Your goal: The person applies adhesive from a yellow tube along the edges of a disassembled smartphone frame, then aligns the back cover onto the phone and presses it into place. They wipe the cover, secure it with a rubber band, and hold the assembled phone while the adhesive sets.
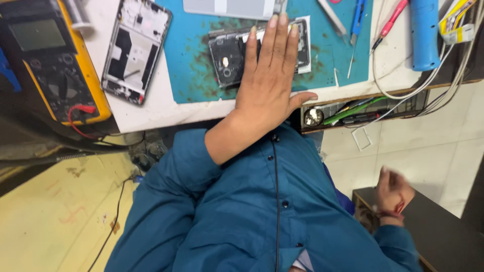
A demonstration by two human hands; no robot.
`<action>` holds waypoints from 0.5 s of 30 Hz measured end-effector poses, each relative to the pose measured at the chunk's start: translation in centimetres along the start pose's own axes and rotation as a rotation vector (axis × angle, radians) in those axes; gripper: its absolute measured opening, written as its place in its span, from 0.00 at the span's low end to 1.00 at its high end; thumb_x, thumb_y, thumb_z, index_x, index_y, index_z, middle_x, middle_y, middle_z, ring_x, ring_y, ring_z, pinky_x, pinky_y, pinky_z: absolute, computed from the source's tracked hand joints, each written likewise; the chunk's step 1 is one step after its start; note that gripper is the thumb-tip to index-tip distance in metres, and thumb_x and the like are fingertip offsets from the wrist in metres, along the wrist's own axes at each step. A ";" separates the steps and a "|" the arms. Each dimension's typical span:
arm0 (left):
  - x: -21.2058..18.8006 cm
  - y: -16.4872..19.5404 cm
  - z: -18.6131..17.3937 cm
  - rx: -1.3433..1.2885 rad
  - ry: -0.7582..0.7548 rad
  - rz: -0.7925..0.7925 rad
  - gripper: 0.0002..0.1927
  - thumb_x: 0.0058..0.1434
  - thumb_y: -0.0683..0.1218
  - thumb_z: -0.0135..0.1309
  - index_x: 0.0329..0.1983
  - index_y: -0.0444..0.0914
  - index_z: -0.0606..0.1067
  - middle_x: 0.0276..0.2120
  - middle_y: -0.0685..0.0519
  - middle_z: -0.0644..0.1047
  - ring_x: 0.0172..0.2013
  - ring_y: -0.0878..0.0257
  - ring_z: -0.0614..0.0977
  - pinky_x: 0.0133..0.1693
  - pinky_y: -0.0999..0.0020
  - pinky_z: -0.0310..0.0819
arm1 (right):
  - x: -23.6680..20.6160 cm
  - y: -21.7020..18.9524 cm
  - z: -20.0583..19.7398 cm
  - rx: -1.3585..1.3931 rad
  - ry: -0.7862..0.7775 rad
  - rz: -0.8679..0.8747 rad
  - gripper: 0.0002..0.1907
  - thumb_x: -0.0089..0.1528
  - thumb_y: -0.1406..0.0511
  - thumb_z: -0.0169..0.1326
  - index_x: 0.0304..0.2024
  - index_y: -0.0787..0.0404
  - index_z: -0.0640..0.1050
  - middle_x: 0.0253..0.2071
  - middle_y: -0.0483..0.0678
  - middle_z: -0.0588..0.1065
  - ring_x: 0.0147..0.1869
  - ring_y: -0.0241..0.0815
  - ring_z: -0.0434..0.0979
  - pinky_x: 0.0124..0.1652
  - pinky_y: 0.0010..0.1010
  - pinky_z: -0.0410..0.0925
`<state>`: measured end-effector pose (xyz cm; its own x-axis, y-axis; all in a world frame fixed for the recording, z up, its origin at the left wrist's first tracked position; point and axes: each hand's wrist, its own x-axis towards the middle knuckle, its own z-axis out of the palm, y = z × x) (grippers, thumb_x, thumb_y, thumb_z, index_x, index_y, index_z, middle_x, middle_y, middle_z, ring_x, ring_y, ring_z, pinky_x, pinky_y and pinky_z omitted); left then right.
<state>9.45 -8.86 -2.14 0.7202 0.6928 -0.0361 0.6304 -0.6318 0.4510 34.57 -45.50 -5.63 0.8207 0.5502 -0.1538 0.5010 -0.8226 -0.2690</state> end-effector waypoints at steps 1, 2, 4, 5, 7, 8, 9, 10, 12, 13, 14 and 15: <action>0.0 0.2 -0.1 -0.010 0.043 0.032 0.59 0.64 0.73 0.53 0.79 0.27 0.49 0.77 0.33 0.46 0.78 0.41 0.45 0.74 0.38 0.28 | 1.8 -0.8 -0.7 -0.036 0.106 -0.286 0.12 0.74 0.60 0.61 0.42 0.64 0.80 0.36 0.53 0.79 0.39 0.50 0.82 0.43 0.35 0.73; -0.2 0.5 -0.2 -0.025 0.084 0.061 0.57 0.65 0.73 0.53 0.79 0.28 0.49 0.77 0.34 0.46 0.78 0.41 0.46 0.74 0.36 0.29 | 3.9 -1.6 -1.4 -0.077 0.202 -0.574 0.09 0.74 0.64 0.62 0.41 0.62 0.80 0.38 0.53 0.79 0.40 0.50 0.82 0.44 0.33 0.74; -1.7 1.4 -0.4 -0.075 0.117 0.140 0.53 0.66 0.70 0.55 0.79 0.30 0.52 0.77 0.35 0.49 0.77 0.43 0.49 0.73 0.35 0.30 | 8.3 -3.4 -3.0 -0.129 0.311 -0.780 0.03 0.72 0.72 0.60 0.44 0.61 0.78 0.43 0.52 0.79 0.46 0.53 0.80 0.46 0.37 0.71; -2.6 1.9 -0.6 -0.105 0.125 0.197 0.50 0.67 0.69 0.56 0.78 0.32 0.55 0.76 0.36 0.50 0.77 0.43 0.51 0.73 0.35 0.32 | 10.5 -4.5 -3.6 -0.107 0.325 -0.762 0.03 0.72 0.72 0.57 0.47 0.63 0.77 0.44 0.51 0.77 0.46 0.51 0.78 0.47 0.37 0.70; -4.3 2.4 -1.1 -0.206 0.146 0.317 0.44 0.68 0.65 0.58 0.75 0.34 0.60 0.75 0.38 0.55 0.75 0.44 0.56 0.73 0.36 0.38 | 14.5 -6.9 -4.8 -0.061 0.355 -0.726 0.09 0.72 0.71 0.52 0.55 0.67 0.73 0.46 0.50 0.73 0.46 0.48 0.74 0.47 0.36 0.68; -5.1 2.5 -1.5 -0.280 0.153 0.376 0.39 0.68 0.63 0.60 0.72 0.35 0.63 0.74 0.39 0.58 0.74 0.44 0.60 0.74 0.38 0.42 | 16.2 -8.4 -4.9 0.037 0.271 -0.664 0.08 0.74 0.69 0.50 0.54 0.67 0.73 0.45 0.50 0.74 0.44 0.45 0.74 0.45 0.34 0.68; -5.9 2.4 -2.0 -0.352 0.160 0.434 0.35 0.69 0.60 0.61 0.70 0.36 0.66 0.73 0.40 0.61 0.73 0.45 0.63 0.74 0.40 0.47 | 17.7 -10.0 -5.0 0.135 0.197 -0.594 0.08 0.76 0.68 0.48 0.53 0.67 0.73 0.44 0.50 0.75 0.43 0.41 0.73 0.43 0.33 0.67; -6.6 2.3 -2.6 -0.398 0.159 0.454 0.33 0.68 0.59 0.61 0.68 0.36 0.68 0.71 0.42 0.64 0.71 0.46 0.66 0.74 0.41 0.50 | 18.9 -11.6 -5.2 0.175 0.124 -0.615 0.10 0.78 0.67 0.47 0.56 0.69 0.72 0.45 0.51 0.76 0.43 0.41 0.73 0.42 0.33 0.67; -8.0 1.7 -3.8 -0.487 0.151 0.478 0.28 0.67 0.56 0.62 0.65 0.37 0.72 0.67 0.45 0.70 0.67 0.50 0.72 0.72 0.43 0.58 | 20.8 -14.7 -5.7 0.224 -0.019 -0.632 0.11 0.79 0.67 0.47 0.58 0.71 0.72 0.44 0.53 0.76 0.43 0.41 0.74 0.41 0.32 0.67; -8.6 1.4 -4.3 -0.530 0.160 0.459 0.27 0.67 0.55 0.62 0.64 0.37 0.72 0.66 0.46 0.72 0.65 0.50 0.74 0.71 0.45 0.61 | 21.0 -15.7 -5.7 0.217 -0.049 -0.633 0.10 0.78 0.68 0.48 0.57 0.71 0.73 0.44 0.53 0.76 0.43 0.41 0.74 0.41 0.32 0.67; -9.0 1.1 -4.8 -0.572 0.171 0.441 0.26 0.66 0.54 0.63 0.63 0.37 0.73 0.64 0.47 0.73 0.63 0.51 0.76 0.70 0.47 0.63 | 21.2 -16.6 -5.8 0.206 -0.074 -0.634 0.10 0.77 0.68 0.49 0.55 0.71 0.73 0.44 0.53 0.76 0.42 0.42 0.75 0.41 0.32 0.67; -9.2 0.7 -5.0 -0.613 0.186 0.426 0.26 0.65 0.53 0.63 0.62 0.37 0.73 0.62 0.47 0.74 0.62 0.51 0.78 0.68 0.49 0.66 | 21.5 -17.3 -5.8 0.190 -0.055 -0.640 0.09 0.77 0.69 0.50 0.54 0.70 0.73 0.43 0.53 0.77 0.42 0.42 0.75 0.41 0.32 0.67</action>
<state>1.84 -13.94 2.98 0.7703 0.5137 0.3778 -0.0030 -0.5896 0.8077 45.15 -20.25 1.26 0.3598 0.9319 0.0453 0.8234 -0.2943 -0.4851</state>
